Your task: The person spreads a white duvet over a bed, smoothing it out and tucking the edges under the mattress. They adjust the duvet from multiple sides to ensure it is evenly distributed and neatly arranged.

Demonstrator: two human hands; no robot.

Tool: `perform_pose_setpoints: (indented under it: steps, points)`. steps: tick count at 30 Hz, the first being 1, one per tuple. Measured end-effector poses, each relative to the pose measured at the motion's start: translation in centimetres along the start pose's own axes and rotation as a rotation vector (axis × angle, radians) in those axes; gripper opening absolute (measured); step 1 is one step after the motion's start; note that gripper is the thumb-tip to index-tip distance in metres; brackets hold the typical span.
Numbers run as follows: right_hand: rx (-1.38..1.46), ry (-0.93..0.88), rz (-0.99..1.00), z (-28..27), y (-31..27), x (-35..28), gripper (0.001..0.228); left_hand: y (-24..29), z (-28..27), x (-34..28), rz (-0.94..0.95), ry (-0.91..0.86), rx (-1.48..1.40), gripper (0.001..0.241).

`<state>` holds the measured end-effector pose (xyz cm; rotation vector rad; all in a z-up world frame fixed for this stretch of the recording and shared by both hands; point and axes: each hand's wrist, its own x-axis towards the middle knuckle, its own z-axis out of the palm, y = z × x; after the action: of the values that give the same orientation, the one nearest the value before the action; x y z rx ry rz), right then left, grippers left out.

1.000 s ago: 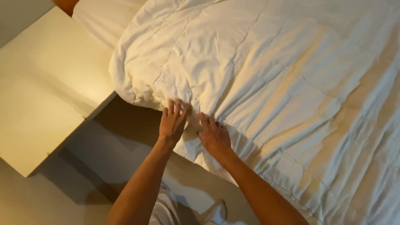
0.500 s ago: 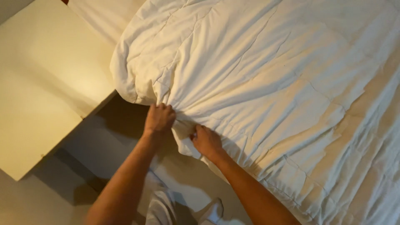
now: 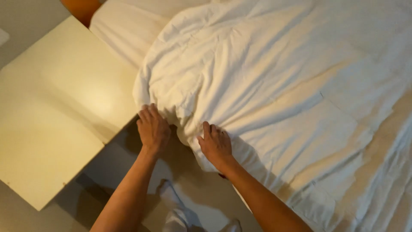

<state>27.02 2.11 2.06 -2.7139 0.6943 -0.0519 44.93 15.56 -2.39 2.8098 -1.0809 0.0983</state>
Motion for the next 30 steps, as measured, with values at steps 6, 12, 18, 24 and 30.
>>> perform_pose_setpoints:
  steps: [6,12,18,24,30]
  points:
    - [-0.092,0.041,-0.024,1.5,-2.4,5.5,0.065,-4.2,1.3,5.6,-0.278,0.177,-0.336,0.08]
    - [-0.13,-0.145,0.085,1.4,-2.5,7.7,0.07,-8.7,3.9,6.0,-0.034,-0.022,-0.182,0.025]
    - [-0.098,-0.184,0.078,1.4,-4.8,10.0,0.062,-15.0,-1.3,7.1,0.082,-0.014,-0.022,0.013]
    - [-0.198,-0.182,0.033,0.2,-6.7,11.5,0.063,-14.0,-3.7,10.0,-0.193,-0.137,0.082,0.031]
    - [-0.162,-0.085,0.036,-1.4,-5.9,14.4,0.047,-12.5,-2.9,13.4,-0.029,-0.077,-0.147,0.05]
